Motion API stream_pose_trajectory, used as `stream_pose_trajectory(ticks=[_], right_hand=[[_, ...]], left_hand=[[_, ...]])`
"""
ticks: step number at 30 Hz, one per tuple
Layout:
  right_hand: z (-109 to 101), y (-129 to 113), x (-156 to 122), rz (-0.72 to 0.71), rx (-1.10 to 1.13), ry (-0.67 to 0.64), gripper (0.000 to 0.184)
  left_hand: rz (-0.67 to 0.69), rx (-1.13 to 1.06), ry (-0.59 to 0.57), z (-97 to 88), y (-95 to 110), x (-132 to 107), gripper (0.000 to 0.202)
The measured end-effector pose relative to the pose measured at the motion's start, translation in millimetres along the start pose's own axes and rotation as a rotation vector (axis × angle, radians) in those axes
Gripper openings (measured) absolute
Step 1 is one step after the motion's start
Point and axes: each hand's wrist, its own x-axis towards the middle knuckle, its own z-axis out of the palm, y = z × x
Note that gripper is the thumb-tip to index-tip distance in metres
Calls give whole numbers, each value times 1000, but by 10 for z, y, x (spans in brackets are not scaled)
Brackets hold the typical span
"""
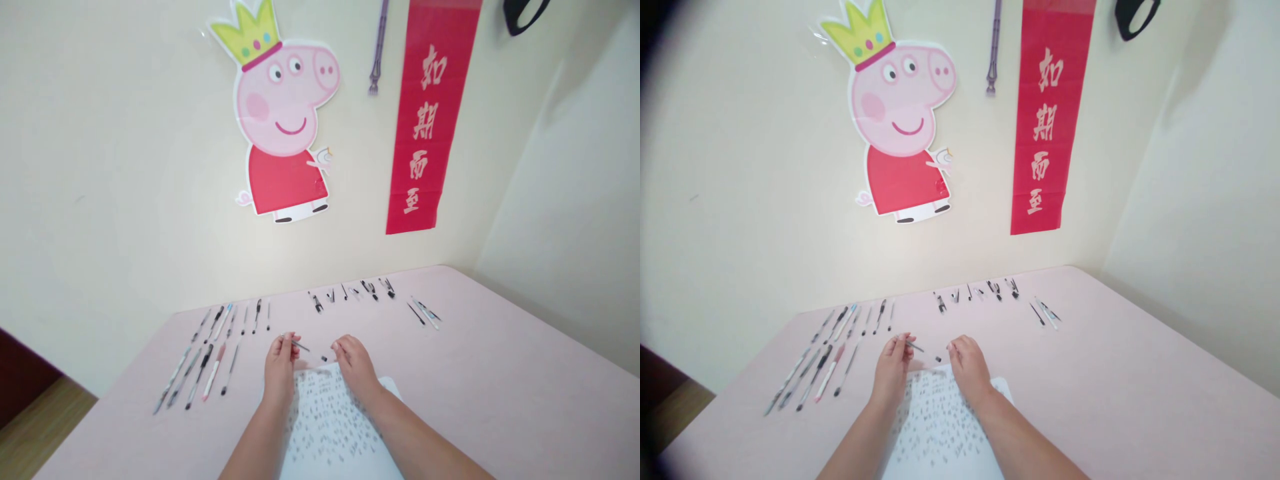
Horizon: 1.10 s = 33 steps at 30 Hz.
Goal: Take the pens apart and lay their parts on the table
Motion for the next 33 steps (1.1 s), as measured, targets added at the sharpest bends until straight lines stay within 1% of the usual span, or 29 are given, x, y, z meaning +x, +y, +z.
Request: stream_pose_trajectory(ticks=[2,4,8,12,14,17,19,22,27,33], right_hand=[[10,0,-2,2,-6,-16,31],[21,0,-6,-1,-13,-38,33],[30,-12,-15,-15,1,-83,34],[30,-31,-18,-30,48,-116,32],[31,-30,-16,-20,70,-112,32],[36,-12,-13,-3,93,-102,31],[39,1,-12,2,106,-99,30],[42,8,-11,12,125,-91,28],[45,-8,-6,21,151,-83,24],[29,-22,4,45,186,-70,22]], left_hand=[[-70,-129,8,-18,-30,32,29],[-126,-203,12,-33,-57,58,23],[-192,-274,31,-31,-87,77,9],[-243,-316,26,-9,-83,67,10],[-273,-342,-28,-6,-76,56,10],[-359,-357,-173,-8,-71,32,12],[-401,-354,-243,-8,-75,16,14],[-402,-341,-256,-6,-95,12,12],[-377,-314,-210,-4,-126,37,9],[-385,-288,-177,19,-87,15,9]])
